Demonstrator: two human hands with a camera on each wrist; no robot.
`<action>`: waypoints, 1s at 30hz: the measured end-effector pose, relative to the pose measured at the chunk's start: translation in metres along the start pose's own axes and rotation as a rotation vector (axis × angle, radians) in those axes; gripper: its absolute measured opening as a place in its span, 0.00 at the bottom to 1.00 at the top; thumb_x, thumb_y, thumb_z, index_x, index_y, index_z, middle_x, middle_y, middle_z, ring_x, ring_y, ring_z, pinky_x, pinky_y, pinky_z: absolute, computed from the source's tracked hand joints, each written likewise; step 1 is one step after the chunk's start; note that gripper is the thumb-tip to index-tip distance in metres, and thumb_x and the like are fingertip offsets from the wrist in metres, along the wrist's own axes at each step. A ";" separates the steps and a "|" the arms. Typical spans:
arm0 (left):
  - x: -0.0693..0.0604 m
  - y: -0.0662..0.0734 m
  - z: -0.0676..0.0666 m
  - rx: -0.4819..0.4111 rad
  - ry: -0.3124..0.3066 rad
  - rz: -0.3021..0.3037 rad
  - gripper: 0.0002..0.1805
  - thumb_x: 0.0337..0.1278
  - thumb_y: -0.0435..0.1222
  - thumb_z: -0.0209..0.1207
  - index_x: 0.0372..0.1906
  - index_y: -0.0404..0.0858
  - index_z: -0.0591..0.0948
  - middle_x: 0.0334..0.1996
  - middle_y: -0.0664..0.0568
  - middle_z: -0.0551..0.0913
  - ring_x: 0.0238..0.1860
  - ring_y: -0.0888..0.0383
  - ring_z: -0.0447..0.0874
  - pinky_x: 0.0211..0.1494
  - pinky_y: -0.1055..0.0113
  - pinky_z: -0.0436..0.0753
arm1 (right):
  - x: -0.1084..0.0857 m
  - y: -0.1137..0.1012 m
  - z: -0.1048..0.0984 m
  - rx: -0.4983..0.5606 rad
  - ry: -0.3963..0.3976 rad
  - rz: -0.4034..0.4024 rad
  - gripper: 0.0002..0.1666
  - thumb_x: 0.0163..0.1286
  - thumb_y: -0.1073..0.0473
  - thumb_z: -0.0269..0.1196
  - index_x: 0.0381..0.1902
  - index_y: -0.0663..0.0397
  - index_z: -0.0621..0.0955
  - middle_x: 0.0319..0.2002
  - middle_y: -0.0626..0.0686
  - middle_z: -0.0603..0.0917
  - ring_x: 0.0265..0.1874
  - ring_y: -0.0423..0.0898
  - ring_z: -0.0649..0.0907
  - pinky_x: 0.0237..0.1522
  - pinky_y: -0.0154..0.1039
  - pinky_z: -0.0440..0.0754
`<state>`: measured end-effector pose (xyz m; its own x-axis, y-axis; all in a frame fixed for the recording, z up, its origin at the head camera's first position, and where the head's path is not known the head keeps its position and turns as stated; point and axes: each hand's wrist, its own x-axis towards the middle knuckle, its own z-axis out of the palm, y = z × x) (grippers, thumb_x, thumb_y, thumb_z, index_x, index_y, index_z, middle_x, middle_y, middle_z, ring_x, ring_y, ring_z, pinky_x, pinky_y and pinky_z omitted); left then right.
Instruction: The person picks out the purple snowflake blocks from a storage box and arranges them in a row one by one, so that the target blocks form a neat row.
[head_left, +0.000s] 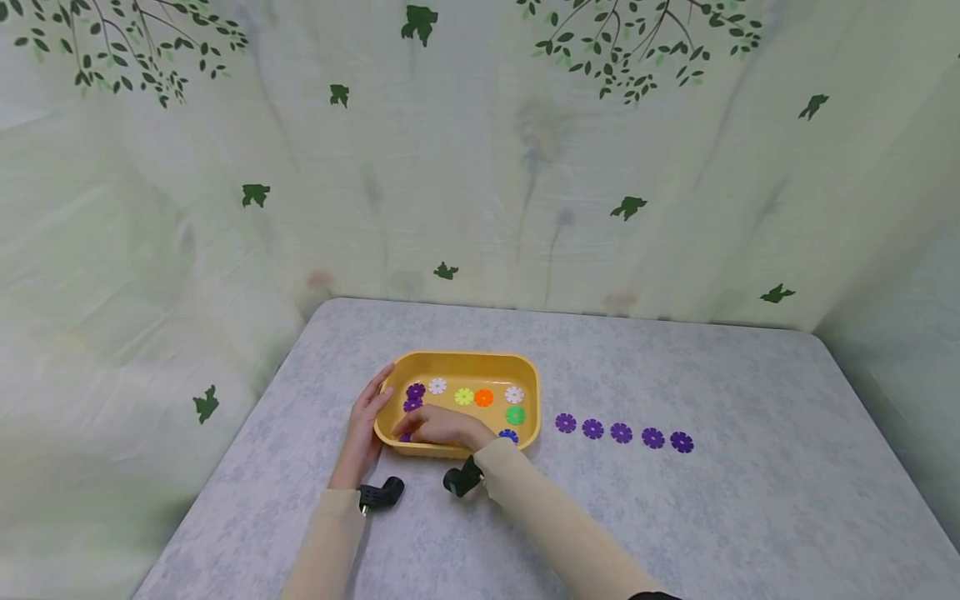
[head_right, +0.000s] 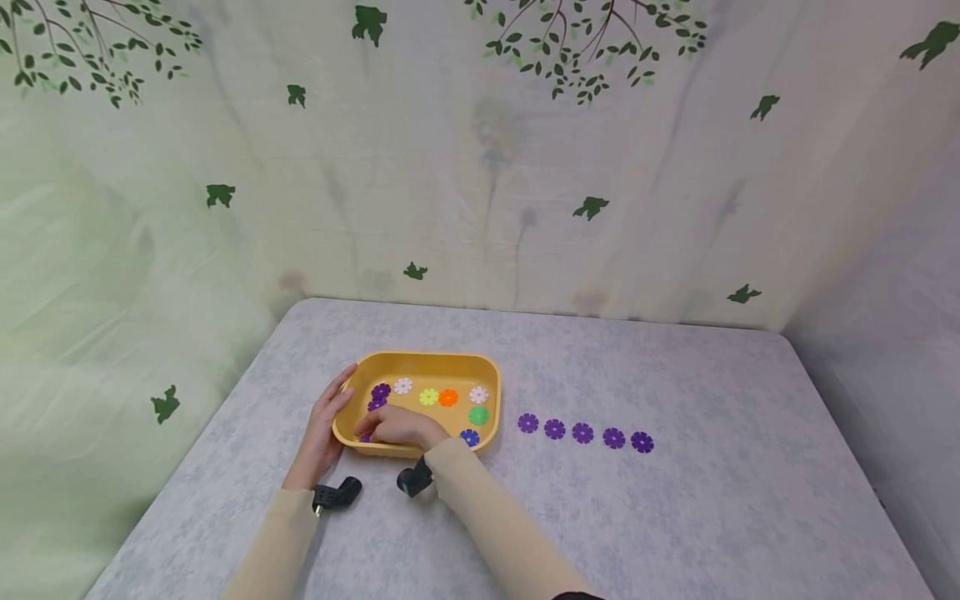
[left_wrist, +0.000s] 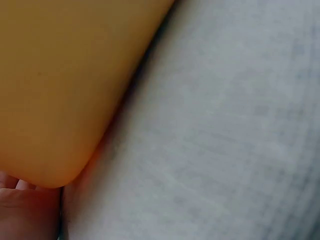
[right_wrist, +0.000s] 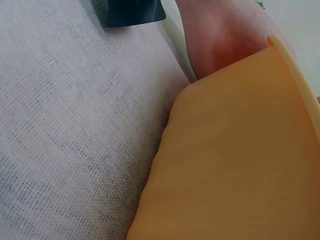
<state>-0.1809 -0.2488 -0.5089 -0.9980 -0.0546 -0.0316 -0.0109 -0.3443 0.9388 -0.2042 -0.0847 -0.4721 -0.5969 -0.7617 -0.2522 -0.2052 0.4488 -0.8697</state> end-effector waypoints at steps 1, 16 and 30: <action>0.000 0.000 0.000 0.002 0.003 -0.001 0.26 0.73 0.36 0.46 0.73 0.37 0.60 0.73 0.51 0.55 0.71 0.57 0.51 0.72 0.63 0.55 | 0.000 0.001 0.000 -0.018 0.009 0.008 0.15 0.67 0.68 0.56 0.49 0.60 0.83 0.45 0.51 0.84 0.41 0.40 0.77 0.52 0.31 0.73; 0.001 -0.002 0.000 0.037 0.005 0.016 0.26 0.73 0.36 0.47 0.72 0.38 0.61 0.72 0.51 0.57 0.71 0.58 0.52 0.71 0.63 0.58 | -0.015 0.017 -0.021 0.311 0.243 -0.007 0.08 0.68 0.70 0.58 0.44 0.64 0.79 0.26 0.53 0.77 0.19 0.44 0.79 0.26 0.35 0.83; 0.001 -0.002 0.000 0.051 0.028 -0.002 0.27 0.72 0.37 0.49 0.72 0.39 0.62 0.73 0.52 0.56 0.72 0.57 0.51 0.68 0.65 0.62 | -0.069 0.029 -0.075 0.428 0.316 -0.073 0.12 0.71 0.69 0.55 0.49 0.70 0.77 0.30 0.55 0.79 0.22 0.44 0.80 0.39 0.54 0.83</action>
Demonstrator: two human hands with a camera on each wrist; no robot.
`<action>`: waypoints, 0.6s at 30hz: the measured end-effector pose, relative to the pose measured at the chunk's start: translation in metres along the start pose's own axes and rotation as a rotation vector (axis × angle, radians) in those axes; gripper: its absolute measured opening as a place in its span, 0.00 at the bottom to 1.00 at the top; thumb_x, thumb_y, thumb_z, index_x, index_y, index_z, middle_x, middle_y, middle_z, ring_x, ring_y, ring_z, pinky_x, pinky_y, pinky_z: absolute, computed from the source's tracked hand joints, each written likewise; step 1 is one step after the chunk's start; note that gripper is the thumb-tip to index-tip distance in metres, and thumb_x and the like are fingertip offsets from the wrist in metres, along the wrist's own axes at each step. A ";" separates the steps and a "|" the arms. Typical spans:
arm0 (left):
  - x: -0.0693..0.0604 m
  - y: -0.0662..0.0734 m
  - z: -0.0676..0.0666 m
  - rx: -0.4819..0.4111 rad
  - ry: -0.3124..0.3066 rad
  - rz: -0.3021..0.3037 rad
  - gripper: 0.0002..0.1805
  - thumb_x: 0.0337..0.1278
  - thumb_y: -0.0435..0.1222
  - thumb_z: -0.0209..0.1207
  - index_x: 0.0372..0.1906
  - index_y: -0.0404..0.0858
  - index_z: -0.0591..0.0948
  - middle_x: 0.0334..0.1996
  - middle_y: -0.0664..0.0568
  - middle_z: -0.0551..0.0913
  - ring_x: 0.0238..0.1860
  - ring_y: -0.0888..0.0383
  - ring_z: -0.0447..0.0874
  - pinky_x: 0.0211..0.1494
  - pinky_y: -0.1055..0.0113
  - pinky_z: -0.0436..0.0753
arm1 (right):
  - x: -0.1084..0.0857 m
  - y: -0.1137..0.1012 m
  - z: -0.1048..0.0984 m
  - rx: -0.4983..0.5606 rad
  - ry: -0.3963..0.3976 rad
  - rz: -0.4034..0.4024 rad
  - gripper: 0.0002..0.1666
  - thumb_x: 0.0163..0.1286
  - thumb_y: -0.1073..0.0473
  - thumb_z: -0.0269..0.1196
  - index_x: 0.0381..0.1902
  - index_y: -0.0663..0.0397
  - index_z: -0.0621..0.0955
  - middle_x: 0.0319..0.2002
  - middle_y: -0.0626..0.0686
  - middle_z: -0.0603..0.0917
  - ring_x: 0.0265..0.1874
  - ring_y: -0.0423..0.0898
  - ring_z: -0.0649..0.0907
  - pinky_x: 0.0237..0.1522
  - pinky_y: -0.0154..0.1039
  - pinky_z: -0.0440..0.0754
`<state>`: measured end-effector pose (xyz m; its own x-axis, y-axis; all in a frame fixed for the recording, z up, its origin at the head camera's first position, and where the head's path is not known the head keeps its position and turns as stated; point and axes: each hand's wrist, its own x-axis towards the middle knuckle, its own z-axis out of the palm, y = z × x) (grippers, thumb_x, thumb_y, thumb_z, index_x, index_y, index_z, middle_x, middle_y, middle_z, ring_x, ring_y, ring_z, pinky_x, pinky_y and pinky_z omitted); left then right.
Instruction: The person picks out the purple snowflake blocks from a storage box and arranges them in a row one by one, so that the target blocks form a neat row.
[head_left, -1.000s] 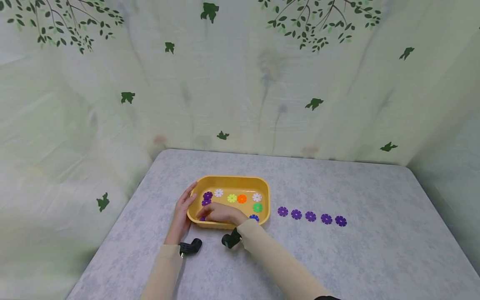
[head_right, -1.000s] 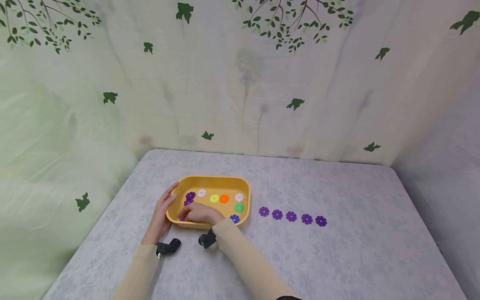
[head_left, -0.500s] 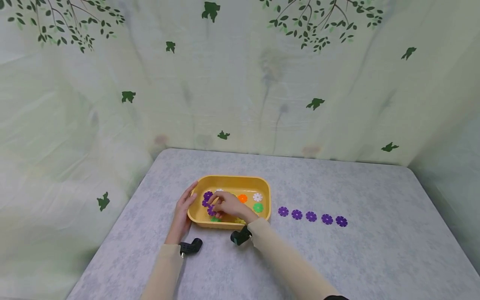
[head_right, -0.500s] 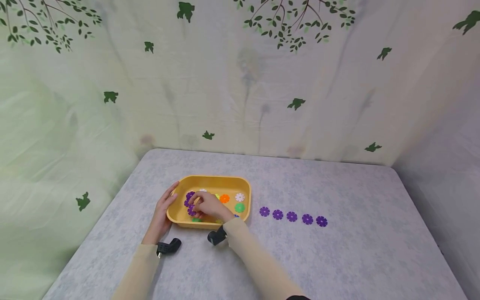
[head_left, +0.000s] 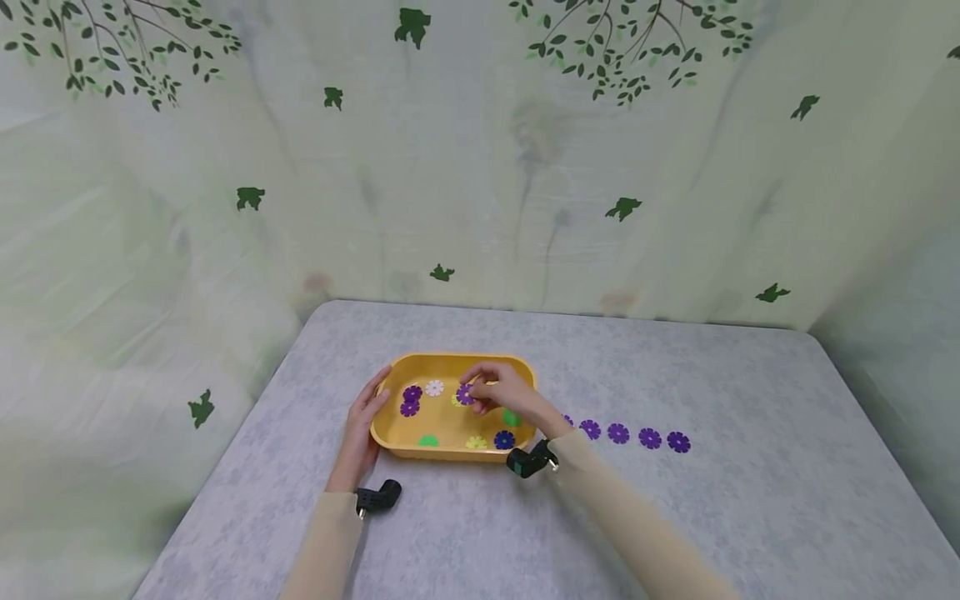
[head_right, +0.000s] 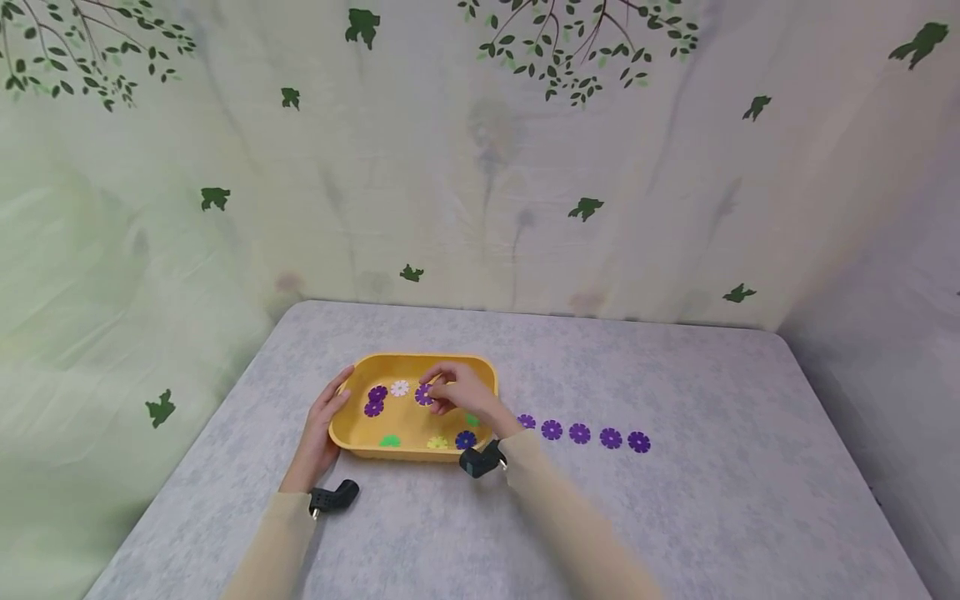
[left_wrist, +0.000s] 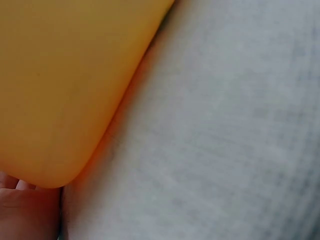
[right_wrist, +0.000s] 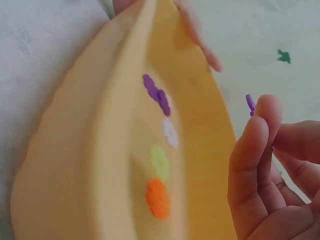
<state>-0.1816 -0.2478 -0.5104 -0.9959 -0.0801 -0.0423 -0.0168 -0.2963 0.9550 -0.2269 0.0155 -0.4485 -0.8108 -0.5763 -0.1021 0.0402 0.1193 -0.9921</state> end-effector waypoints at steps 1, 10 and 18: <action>0.000 0.000 0.000 0.005 0.003 -0.002 0.26 0.72 0.37 0.49 0.72 0.40 0.63 0.72 0.53 0.57 0.72 0.58 0.52 0.68 0.66 0.63 | -0.003 -0.001 -0.005 -0.002 0.009 0.002 0.12 0.70 0.68 0.56 0.49 0.69 0.77 0.30 0.55 0.79 0.22 0.44 0.79 0.38 0.52 0.84; 0.001 -0.001 -0.002 -0.002 -0.004 -0.009 0.26 0.72 0.38 0.49 0.72 0.41 0.62 0.72 0.54 0.57 0.71 0.58 0.52 0.67 0.66 0.64 | -0.037 0.001 -0.056 -0.052 0.091 0.013 0.15 0.72 0.64 0.55 0.52 0.69 0.75 0.34 0.57 0.79 0.25 0.45 0.78 0.34 0.38 0.83; 0.001 -0.001 -0.001 0.008 0.002 -0.006 0.26 0.72 0.37 0.49 0.72 0.40 0.63 0.72 0.54 0.57 0.72 0.60 0.51 0.68 0.68 0.63 | -0.077 0.015 -0.102 -0.050 0.175 0.016 0.13 0.73 0.63 0.52 0.50 0.67 0.73 0.32 0.57 0.78 0.24 0.45 0.77 0.33 0.40 0.82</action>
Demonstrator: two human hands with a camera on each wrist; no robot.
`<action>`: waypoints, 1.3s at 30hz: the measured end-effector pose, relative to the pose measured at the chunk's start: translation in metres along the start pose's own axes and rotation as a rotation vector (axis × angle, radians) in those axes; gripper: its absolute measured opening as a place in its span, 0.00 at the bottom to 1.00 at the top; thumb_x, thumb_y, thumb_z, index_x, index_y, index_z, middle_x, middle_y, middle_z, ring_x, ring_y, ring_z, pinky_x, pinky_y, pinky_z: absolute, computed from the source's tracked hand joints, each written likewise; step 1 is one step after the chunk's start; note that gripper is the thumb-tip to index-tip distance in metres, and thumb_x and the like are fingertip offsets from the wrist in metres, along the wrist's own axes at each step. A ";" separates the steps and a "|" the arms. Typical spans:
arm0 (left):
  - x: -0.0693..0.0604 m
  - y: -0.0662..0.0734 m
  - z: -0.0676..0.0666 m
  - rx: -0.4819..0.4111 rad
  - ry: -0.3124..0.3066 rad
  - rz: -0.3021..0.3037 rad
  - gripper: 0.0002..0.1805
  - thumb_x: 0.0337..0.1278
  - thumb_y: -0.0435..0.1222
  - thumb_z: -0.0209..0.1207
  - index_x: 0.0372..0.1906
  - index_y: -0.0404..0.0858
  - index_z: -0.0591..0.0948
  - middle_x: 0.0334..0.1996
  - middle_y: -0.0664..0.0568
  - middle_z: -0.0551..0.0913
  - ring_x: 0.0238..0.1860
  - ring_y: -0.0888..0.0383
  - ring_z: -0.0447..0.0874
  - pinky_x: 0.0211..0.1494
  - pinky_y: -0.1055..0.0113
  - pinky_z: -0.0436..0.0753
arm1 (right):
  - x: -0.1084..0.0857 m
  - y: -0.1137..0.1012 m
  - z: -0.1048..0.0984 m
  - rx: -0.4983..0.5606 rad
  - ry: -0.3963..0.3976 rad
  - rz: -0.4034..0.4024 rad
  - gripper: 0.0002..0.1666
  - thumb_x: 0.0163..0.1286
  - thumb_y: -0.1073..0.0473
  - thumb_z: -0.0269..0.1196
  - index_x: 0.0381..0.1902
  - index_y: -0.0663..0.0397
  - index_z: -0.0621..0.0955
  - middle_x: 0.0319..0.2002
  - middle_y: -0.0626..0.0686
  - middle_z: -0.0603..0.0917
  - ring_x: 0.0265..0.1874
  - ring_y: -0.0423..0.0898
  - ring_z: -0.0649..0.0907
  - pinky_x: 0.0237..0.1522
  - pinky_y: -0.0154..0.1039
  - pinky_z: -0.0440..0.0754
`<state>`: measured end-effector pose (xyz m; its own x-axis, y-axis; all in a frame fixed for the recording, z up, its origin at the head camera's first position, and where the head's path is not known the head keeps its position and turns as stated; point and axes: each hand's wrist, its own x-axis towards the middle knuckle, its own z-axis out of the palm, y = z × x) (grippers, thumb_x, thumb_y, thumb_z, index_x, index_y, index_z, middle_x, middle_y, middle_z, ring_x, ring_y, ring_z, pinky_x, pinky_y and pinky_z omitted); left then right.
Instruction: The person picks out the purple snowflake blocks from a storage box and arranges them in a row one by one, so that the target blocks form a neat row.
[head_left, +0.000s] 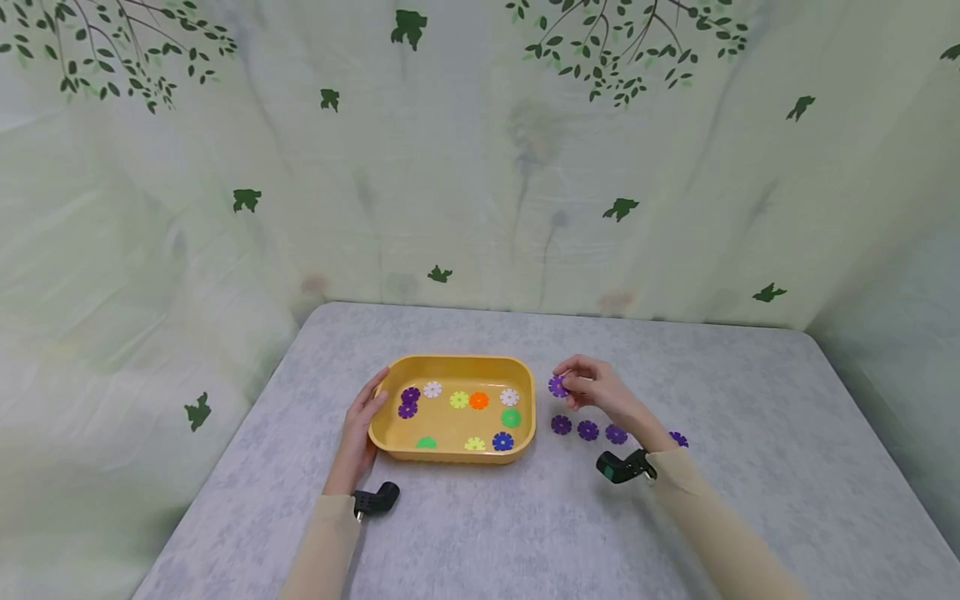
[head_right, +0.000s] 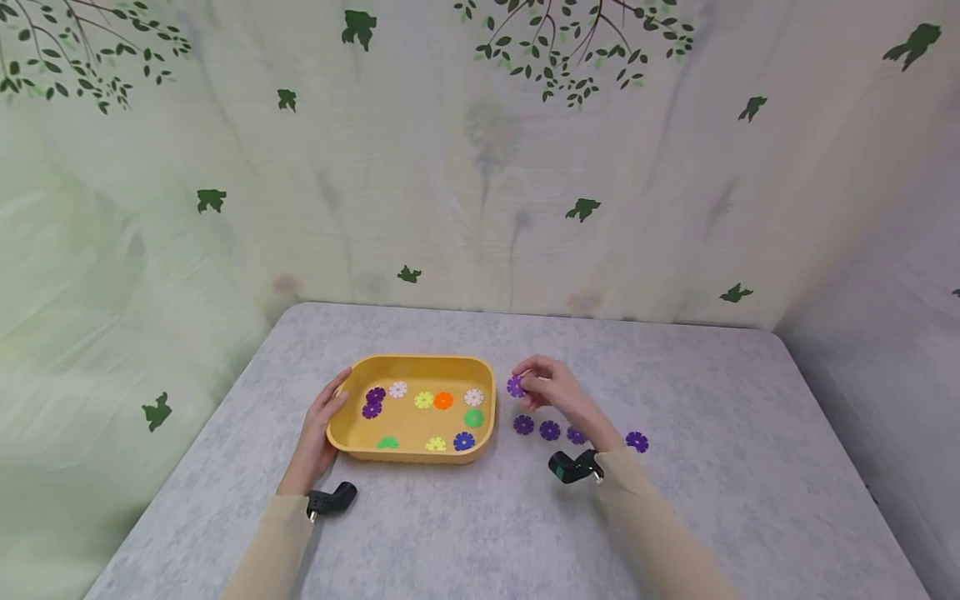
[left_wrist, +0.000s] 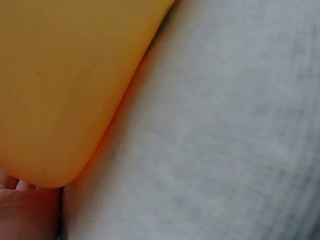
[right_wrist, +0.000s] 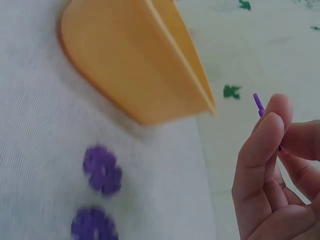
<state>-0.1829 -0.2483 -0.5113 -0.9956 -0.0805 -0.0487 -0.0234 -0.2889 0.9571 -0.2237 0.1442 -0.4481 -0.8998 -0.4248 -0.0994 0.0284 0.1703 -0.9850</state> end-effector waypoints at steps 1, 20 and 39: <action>0.000 0.000 0.000 -0.002 -0.002 0.001 0.26 0.72 0.37 0.49 0.72 0.40 0.62 0.72 0.54 0.57 0.72 0.60 0.51 0.68 0.68 0.63 | -0.004 0.003 -0.006 -0.003 0.009 0.000 0.13 0.73 0.63 0.52 0.50 0.67 0.73 0.32 0.57 0.78 0.24 0.45 0.77 0.33 0.41 0.82; 0.000 -0.002 -0.001 0.009 -0.010 0.012 0.27 0.72 0.39 0.49 0.72 0.40 0.62 0.72 0.54 0.58 0.71 0.58 0.53 0.66 0.69 0.66 | -0.099 0.062 -0.105 -0.098 0.289 0.098 0.20 0.75 0.60 0.52 0.55 0.75 0.69 0.32 0.51 0.76 0.24 0.40 0.76 0.26 0.36 0.79; -0.011 0.018 0.009 0.016 -0.020 -0.039 0.27 0.73 0.36 0.46 0.73 0.39 0.60 0.74 0.52 0.54 0.72 0.57 0.51 0.70 0.62 0.59 | -0.124 0.076 -0.123 -0.346 0.353 0.220 0.19 0.75 0.59 0.52 0.51 0.73 0.75 0.35 0.56 0.78 0.22 0.44 0.78 0.23 0.35 0.80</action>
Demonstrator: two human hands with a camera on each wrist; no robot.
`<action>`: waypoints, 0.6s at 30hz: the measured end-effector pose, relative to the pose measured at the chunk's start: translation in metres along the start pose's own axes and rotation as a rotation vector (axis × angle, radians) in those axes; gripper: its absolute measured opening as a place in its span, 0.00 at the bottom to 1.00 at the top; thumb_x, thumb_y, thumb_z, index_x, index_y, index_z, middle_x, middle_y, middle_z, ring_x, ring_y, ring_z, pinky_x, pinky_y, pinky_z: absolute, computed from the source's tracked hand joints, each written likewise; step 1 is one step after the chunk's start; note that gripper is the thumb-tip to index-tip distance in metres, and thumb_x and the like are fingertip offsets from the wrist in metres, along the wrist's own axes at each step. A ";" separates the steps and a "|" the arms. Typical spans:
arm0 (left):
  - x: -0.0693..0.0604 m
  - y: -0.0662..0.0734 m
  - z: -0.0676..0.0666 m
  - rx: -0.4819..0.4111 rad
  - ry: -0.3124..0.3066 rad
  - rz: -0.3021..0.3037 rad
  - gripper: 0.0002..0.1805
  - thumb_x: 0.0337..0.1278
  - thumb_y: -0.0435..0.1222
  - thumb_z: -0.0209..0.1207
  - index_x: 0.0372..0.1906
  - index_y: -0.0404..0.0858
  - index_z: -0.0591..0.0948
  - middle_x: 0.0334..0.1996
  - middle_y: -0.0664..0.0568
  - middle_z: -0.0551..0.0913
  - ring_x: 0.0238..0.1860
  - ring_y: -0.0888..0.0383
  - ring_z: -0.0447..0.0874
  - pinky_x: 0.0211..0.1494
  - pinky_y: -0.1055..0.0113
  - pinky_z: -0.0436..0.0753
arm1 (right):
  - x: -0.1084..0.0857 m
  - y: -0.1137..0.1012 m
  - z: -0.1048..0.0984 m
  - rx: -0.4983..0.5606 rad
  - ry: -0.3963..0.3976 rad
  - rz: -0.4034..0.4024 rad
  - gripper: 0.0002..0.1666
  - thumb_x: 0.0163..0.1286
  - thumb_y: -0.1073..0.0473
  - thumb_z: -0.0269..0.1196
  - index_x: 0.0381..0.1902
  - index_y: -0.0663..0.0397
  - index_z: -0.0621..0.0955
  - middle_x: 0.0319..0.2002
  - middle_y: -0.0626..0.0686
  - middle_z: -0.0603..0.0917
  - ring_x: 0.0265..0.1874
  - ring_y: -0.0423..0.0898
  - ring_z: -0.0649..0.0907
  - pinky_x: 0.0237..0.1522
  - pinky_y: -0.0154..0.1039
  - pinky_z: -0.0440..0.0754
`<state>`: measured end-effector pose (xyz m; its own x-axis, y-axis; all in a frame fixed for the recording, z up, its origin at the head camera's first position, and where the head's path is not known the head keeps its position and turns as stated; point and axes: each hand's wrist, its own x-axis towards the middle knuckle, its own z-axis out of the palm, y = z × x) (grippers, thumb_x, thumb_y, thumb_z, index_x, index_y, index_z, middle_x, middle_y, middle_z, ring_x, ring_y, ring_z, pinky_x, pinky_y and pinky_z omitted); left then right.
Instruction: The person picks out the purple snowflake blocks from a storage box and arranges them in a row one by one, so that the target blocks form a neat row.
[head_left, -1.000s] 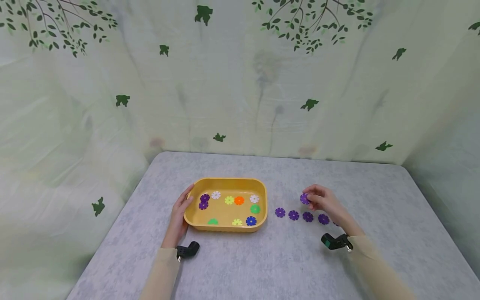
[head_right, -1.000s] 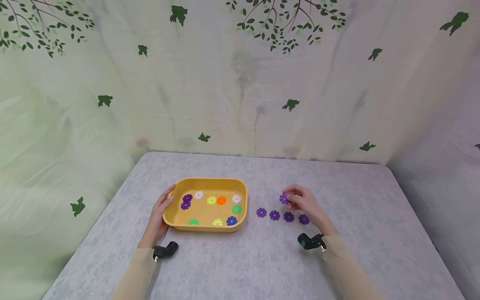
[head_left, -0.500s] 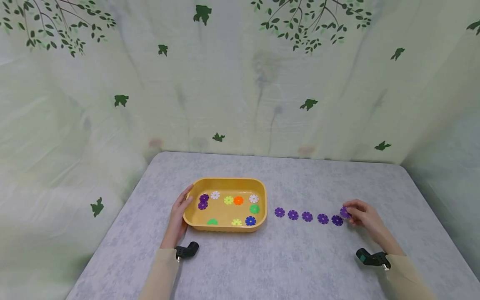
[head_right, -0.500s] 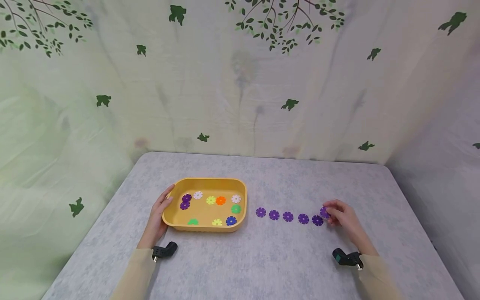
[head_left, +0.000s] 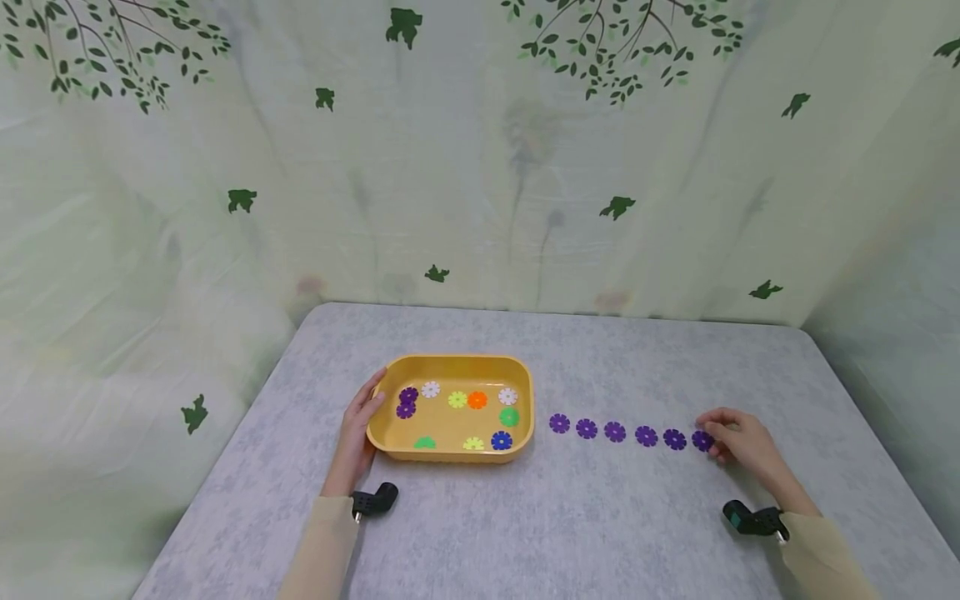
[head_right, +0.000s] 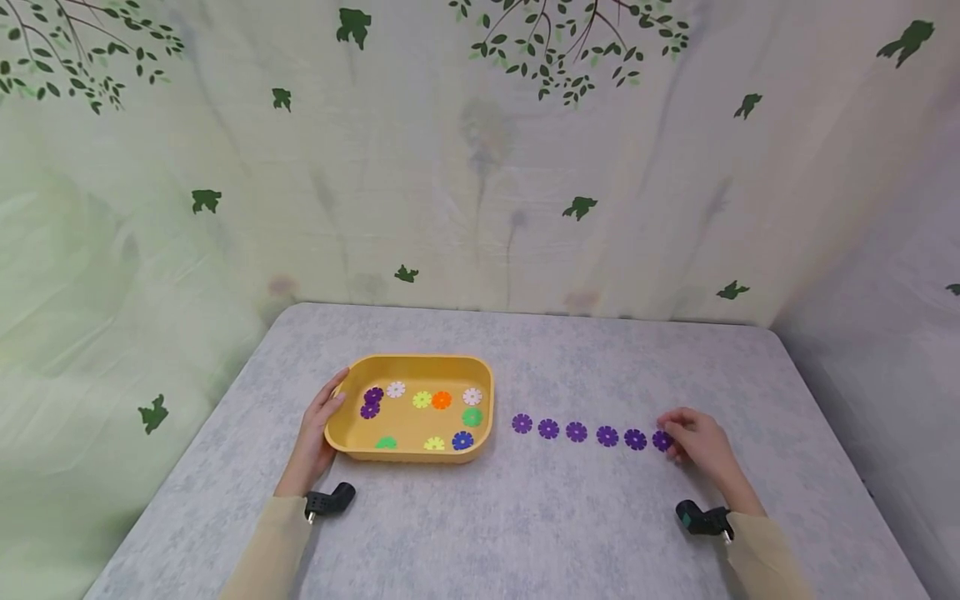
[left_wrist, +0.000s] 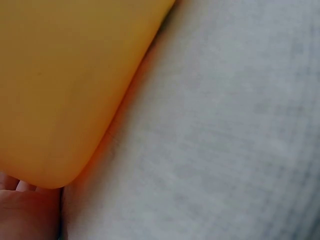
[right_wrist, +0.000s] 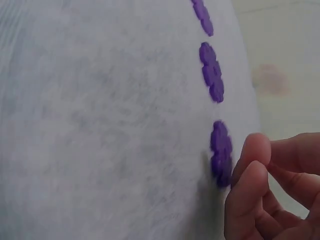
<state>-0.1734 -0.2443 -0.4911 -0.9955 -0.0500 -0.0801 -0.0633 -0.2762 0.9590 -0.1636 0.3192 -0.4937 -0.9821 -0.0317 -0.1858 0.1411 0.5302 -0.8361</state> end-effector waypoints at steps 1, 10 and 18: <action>0.000 0.000 0.000 0.001 0.000 0.001 0.27 0.73 0.36 0.46 0.73 0.39 0.60 0.74 0.52 0.54 0.72 0.57 0.51 0.70 0.61 0.59 | 0.001 -0.003 0.001 0.000 0.005 -0.005 0.19 0.75 0.58 0.52 0.51 0.72 0.75 0.35 0.56 0.78 0.23 0.44 0.78 0.23 0.35 0.79; 0.002 -0.004 -0.003 -0.017 -0.003 0.011 0.26 0.73 0.36 0.47 0.73 0.40 0.61 0.73 0.53 0.55 0.72 0.57 0.51 0.70 0.62 0.60 | 0.018 -0.045 0.028 0.180 -0.073 -0.062 0.24 0.76 0.55 0.51 0.56 0.73 0.70 0.42 0.66 0.76 0.30 0.46 0.80 0.34 0.35 0.83; 0.009 -0.016 -0.008 -0.006 0.025 0.036 0.27 0.72 0.39 0.50 0.72 0.42 0.63 0.72 0.54 0.57 0.71 0.59 0.53 0.67 0.67 0.64 | 0.037 -0.095 0.080 0.340 -0.195 -0.142 0.22 0.76 0.58 0.52 0.55 0.74 0.69 0.44 0.68 0.75 0.31 0.45 0.80 0.38 0.38 0.83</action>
<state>-0.1805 -0.2478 -0.5097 -0.9951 -0.0842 -0.0523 -0.0268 -0.2793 0.9598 -0.2030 0.2003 -0.4622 -0.9573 -0.2616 -0.1229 0.0710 0.1995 -0.9773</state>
